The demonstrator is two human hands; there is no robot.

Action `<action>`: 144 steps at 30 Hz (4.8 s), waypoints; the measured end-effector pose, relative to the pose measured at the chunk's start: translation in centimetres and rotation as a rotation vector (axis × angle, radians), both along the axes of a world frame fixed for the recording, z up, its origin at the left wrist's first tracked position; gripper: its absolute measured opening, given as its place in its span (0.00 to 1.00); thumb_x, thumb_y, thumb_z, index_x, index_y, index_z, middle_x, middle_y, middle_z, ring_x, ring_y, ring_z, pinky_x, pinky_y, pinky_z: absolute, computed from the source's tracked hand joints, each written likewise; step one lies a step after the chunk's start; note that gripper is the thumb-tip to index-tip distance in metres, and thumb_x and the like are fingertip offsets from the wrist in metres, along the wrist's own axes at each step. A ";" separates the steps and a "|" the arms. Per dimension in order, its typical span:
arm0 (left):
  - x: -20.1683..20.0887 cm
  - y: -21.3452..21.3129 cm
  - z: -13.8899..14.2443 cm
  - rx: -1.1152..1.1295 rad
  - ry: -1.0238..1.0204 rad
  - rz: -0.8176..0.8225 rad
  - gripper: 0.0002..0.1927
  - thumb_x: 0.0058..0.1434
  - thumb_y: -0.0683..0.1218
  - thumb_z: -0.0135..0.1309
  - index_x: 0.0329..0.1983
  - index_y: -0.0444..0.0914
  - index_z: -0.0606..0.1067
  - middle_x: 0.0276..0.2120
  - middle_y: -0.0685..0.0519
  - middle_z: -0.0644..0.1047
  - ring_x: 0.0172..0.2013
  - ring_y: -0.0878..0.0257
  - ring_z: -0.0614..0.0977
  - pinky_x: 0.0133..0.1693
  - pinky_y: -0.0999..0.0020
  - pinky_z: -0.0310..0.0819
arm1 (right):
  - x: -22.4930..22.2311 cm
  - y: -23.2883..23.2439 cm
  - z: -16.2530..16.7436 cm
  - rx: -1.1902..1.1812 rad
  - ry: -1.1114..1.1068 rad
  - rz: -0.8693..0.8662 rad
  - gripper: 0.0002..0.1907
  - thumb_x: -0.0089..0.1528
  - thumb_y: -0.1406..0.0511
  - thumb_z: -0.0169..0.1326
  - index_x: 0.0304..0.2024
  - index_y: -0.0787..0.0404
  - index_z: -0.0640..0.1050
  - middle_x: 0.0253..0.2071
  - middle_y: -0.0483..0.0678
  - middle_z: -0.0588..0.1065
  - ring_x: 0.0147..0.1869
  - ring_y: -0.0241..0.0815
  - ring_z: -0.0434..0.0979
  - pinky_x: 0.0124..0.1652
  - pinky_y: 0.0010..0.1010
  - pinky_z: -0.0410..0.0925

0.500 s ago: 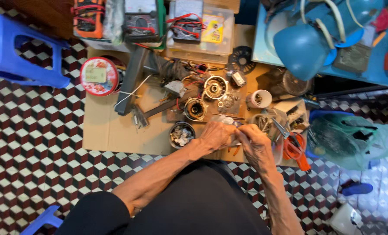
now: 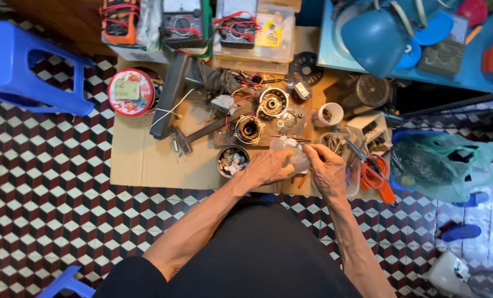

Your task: The person works at a cluttered workbench, handling small electrical components and tools. They wipe a component with a cloth, use pliers to manipulate a small metal ring, and place parts into a motor housing. The person also ties a plastic bag and disposes of it in a bin before returning to the components.

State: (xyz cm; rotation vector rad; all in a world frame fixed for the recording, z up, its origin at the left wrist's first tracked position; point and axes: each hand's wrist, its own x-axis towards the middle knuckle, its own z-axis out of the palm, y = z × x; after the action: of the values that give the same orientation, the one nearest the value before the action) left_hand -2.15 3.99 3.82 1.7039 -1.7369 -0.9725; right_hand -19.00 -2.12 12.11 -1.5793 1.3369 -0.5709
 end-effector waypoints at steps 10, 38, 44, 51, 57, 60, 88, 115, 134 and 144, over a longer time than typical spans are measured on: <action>-3.2 -1.0 -0.6 -0.008 -0.046 -0.047 0.17 0.58 0.48 0.55 0.49 0.40 0.69 0.23 0.41 0.77 0.25 0.40 0.79 0.28 0.46 0.71 | -4.6 -2.5 -5.3 0.343 0.002 0.033 0.15 0.63 0.60 0.59 0.41 0.66 0.86 0.30 0.44 0.80 0.31 0.31 0.75 0.31 0.23 0.68; -4.9 -3.9 -3.3 -0.092 -0.088 -0.094 0.08 0.69 0.46 0.50 0.47 0.40 0.67 0.17 0.44 0.74 0.18 0.44 0.76 0.21 0.51 0.67 | -8.0 -4.8 -10.9 0.621 -0.066 -0.009 0.15 0.62 0.57 0.59 0.43 0.59 0.87 0.21 0.39 0.71 0.20 0.28 0.62 0.20 0.22 0.54; -4.6 -3.7 -3.6 -0.081 -0.042 -0.120 0.08 0.68 0.44 0.49 0.49 0.40 0.69 0.17 0.46 0.73 0.19 0.48 0.76 0.22 0.53 0.65 | -8.6 -5.3 -12.4 0.724 -0.026 0.043 0.14 0.62 0.58 0.59 0.43 0.58 0.88 0.22 0.40 0.72 0.19 0.29 0.62 0.18 0.23 0.53; -2.7 -5.0 -3.8 0.257 0.271 -0.081 0.09 0.70 0.48 0.50 0.50 0.41 0.73 0.16 0.52 0.71 0.17 0.63 0.71 0.22 0.62 0.62 | -8.2 -5.5 -13.7 0.846 -0.147 0.107 0.15 0.62 0.58 0.58 0.42 0.60 0.86 0.21 0.39 0.71 0.18 0.28 0.62 0.18 0.22 0.53; -1.4 -5.1 -3.9 0.385 0.441 -0.029 0.11 0.68 0.49 0.51 0.49 0.41 0.75 0.17 0.56 0.71 0.18 0.69 0.70 0.21 0.67 0.61 | -7.1 -5.1 -13.0 0.965 -0.259 0.070 0.15 0.64 0.57 0.60 0.40 0.64 0.81 0.20 0.38 0.68 0.17 0.27 0.59 0.16 0.22 0.49; -1.3 -5.1 -3.5 0.328 0.361 0.032 0.12 0.67 0.50 0.51 0.49 0.42 0.76 0.15 0.56 0.71 0.17 0.68 0.73 0.21 0.68 0.63 | -6.2 -5.4 -11.6 0.937 -0.280 0.068 0.14 0.63 0.57 0.58 0.41 0.60 0.83 0.18 0.38 0.66 0.15 0.27 0.56 0.15 0.21 0.48; 2.0 -5.0 -0.5 0.293 0.185 0.577 0.15 0.62 0.55 0.57 0.37 0.37 0.78 0.12 0.50 0.67 0.14 0.57 0.70 0.21 0.58 0.62 | 5.1 -17.2 -16.0 -0.333 0.410 0.068 0.15 0.63 0.67 0.56 0.51 0.67 0.73 0.47 0.66 0.74 0.47 0.66 0.77 0.46 0.52 0.70; 1.8 -10.0 1.8 0.226 0.122 0.642 0.12 0.62 0.51 0.56 0.46 0.44 0.81 0.19 0.48 0.76 0.20 0.57 0.78 0.27 0.63 0.72 | 0.2 -19.8 -9.0 0.788 -1.332 -0.306 0.13 0.69 0.72 0.52 0.57 0.67 0.75 0.54 0.57 0.75 0.52 0.41 0.77 0.55 0.26 0.71; 3.8 -8.3 4.2 0.019 -0.228 0.481 0.13 0.64 0.50 0.60 0.31 0.37 0.74 0.25 0.46 0.78 0.26 0.47 0.79 0.26 0.54 0.69 | -0.6 -14.8 -5.2 0.707 -0.422 0.143 0.12 0.66 0.68 0.52 0.49 0.69 0.80 0.35 0.52 0.80 0.37 0.39 0.81 0.40 0.31 0.76; 5.4 -5.3 3.9 0.181 0.117 0.548 0.13 0.65 0.51 0.60 0.32 0.37 0.75 0.16 0.53 0.66 0.19 0.66 0.66 0.23 0.66 0.63 | -0.3 -10.4 -13.7 0.048 0.738 0.440 0.16 0.62 0.63 0.50 0.50 0.64 0.73 0.31 0.64 0.78 0.37 0.62 0.81 0.40 0.52 0.71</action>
State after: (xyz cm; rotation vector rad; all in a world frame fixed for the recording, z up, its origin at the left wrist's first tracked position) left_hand 3.25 -1.31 7.70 2.0370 -1.0400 -0.9622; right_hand -19.30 -12.56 -1.58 -2.0590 1.4200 0.3540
